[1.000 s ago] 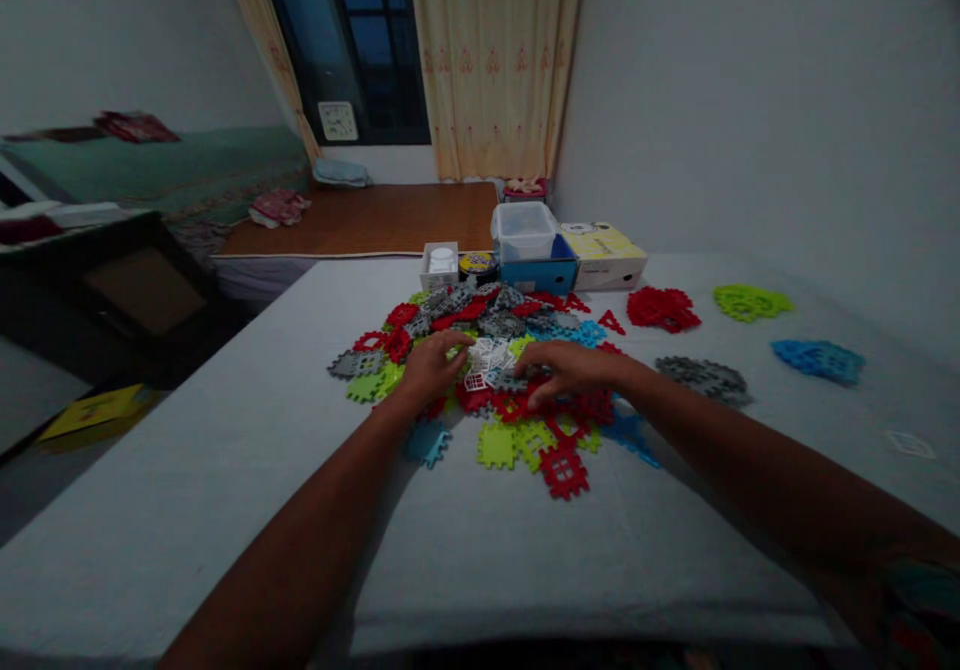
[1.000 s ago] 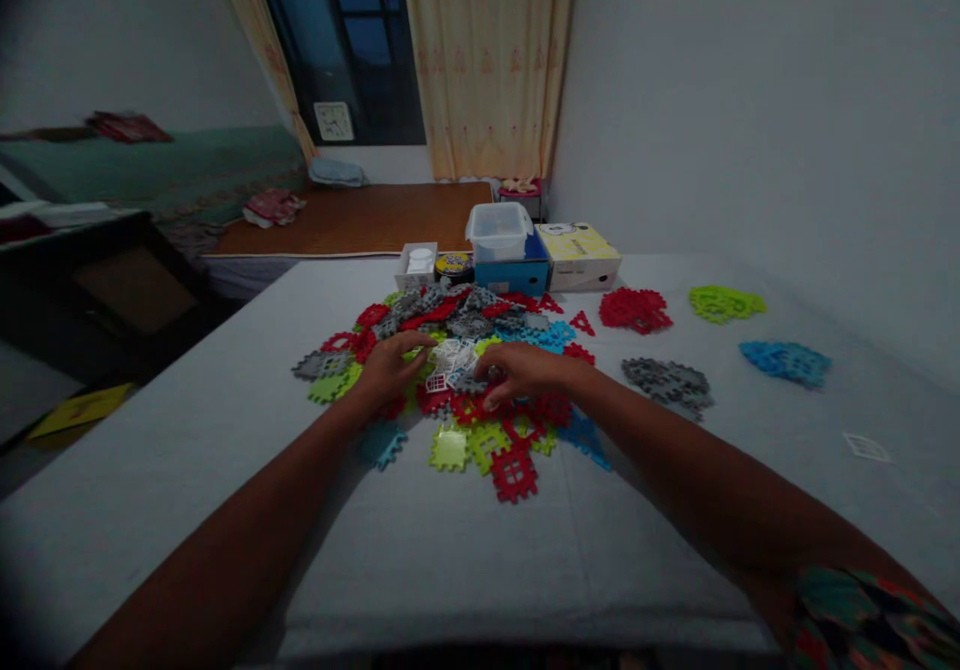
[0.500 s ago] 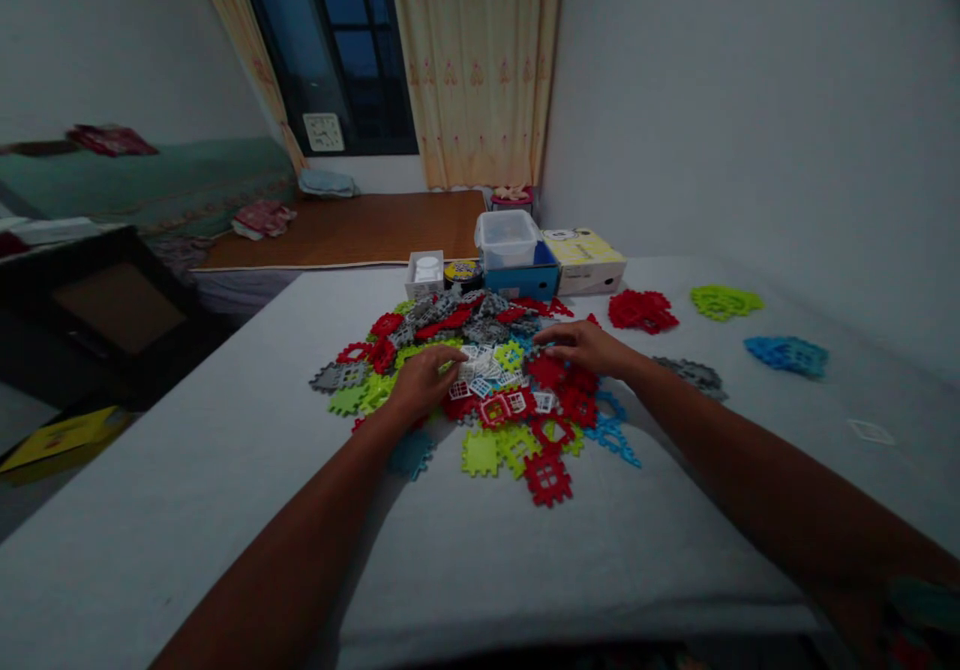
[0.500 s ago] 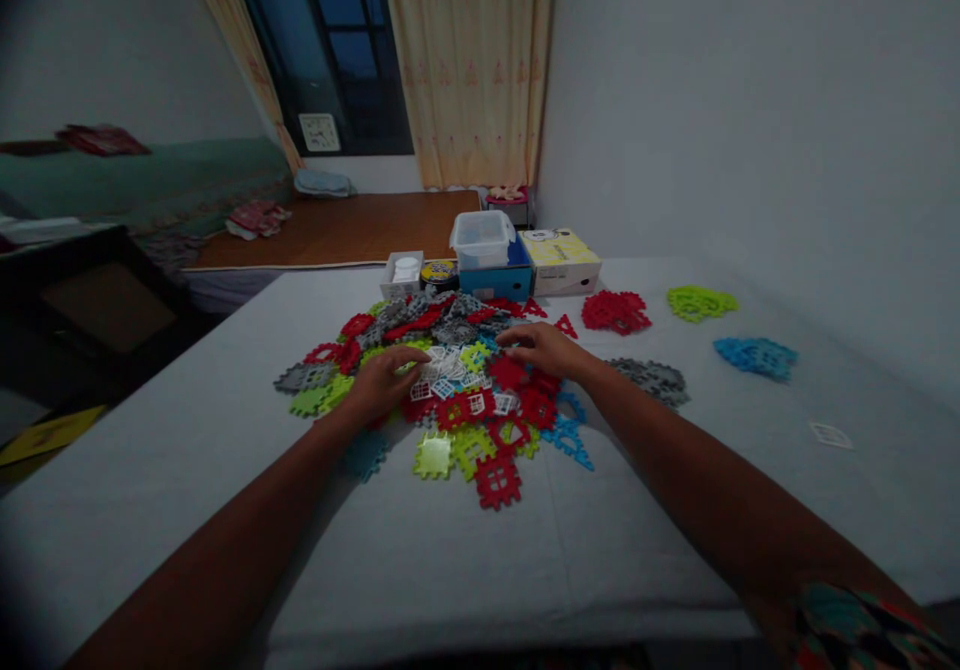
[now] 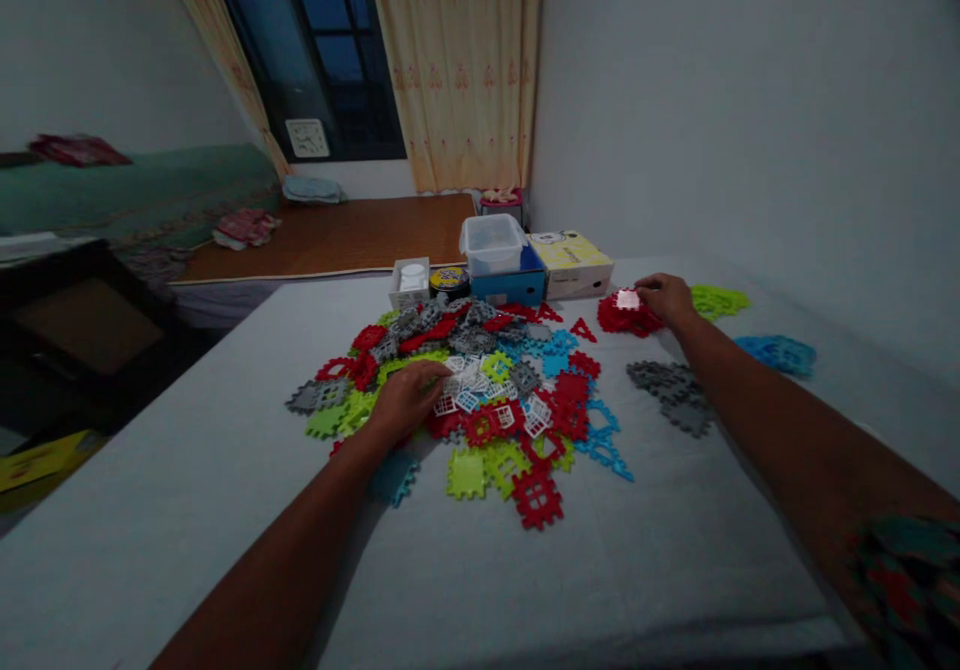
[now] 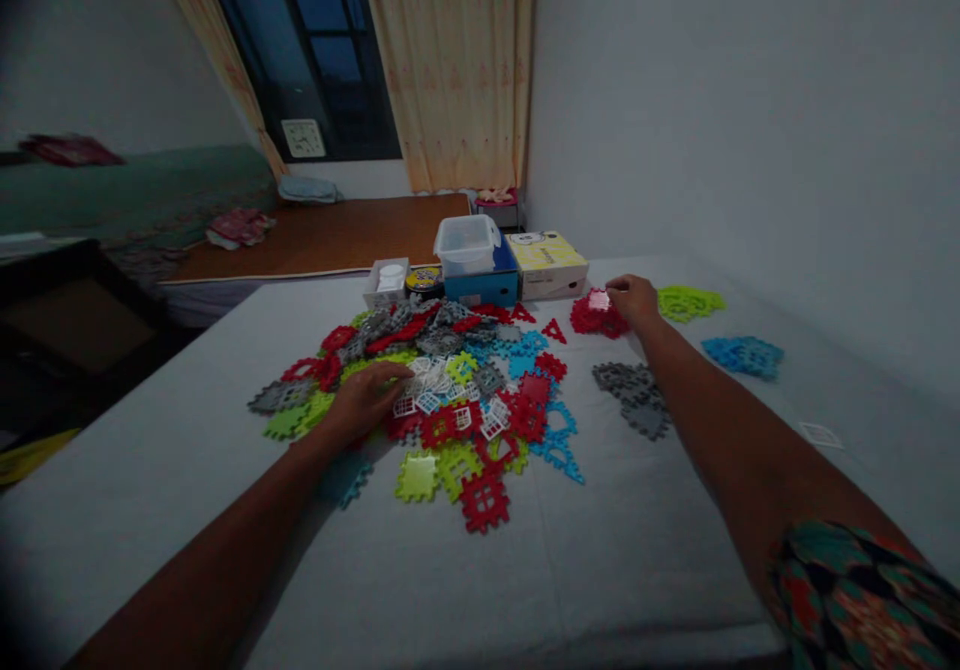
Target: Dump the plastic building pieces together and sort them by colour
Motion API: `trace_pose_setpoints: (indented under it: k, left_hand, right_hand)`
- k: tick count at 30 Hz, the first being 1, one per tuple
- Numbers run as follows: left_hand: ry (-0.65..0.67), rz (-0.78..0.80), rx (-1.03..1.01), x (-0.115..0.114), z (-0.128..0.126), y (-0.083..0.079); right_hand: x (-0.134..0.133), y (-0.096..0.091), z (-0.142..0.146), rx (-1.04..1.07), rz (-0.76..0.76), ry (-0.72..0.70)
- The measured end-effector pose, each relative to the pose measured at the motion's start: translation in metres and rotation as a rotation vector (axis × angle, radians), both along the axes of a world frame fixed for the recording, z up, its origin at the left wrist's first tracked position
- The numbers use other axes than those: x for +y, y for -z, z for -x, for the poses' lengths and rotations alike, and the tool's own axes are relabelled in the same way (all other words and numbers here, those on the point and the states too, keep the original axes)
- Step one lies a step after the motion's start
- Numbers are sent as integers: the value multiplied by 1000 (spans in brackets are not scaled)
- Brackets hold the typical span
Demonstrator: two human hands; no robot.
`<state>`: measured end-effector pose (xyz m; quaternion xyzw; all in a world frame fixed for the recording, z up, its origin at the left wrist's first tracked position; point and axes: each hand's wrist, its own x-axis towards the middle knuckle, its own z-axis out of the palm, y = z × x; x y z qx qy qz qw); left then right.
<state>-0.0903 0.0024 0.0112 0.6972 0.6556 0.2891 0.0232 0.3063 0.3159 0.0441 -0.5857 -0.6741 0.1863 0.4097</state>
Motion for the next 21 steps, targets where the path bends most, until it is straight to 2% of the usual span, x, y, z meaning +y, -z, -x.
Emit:
trace_pose_setpoints:
  k: [4, 7, 9, 13, 15, 18, 21]
  left_hand:
    - [-7, 15, 12, 0, -1, 0]
    - [-11, 15, 21, 0, -1, 0]
    - [-8, 11, 17, 0, -2, -1]
    - [-13, 0, 9, -1, -4, -3]
    - [-13, 3, 15, -2, -6, -5]
    - [-4, 11, 30, -4, -8, -8]
    - [-1, 4, 47, -6, -11, -10]
  right_hand:
    - [9, 9, -4, -190, -58, 27]
    - [-4, 4, 20, -312, -164, -38]
    - [-26, 0, 48, -342, -219, -235]
    - [-94, 4, 117, -345, -285, -769]
    - [-125, 8, 148, -387, -348, -903]
    - [-151, 14, 182, -483, -391, -897]
    - [-154, 14, 198, -557, -355, -824]
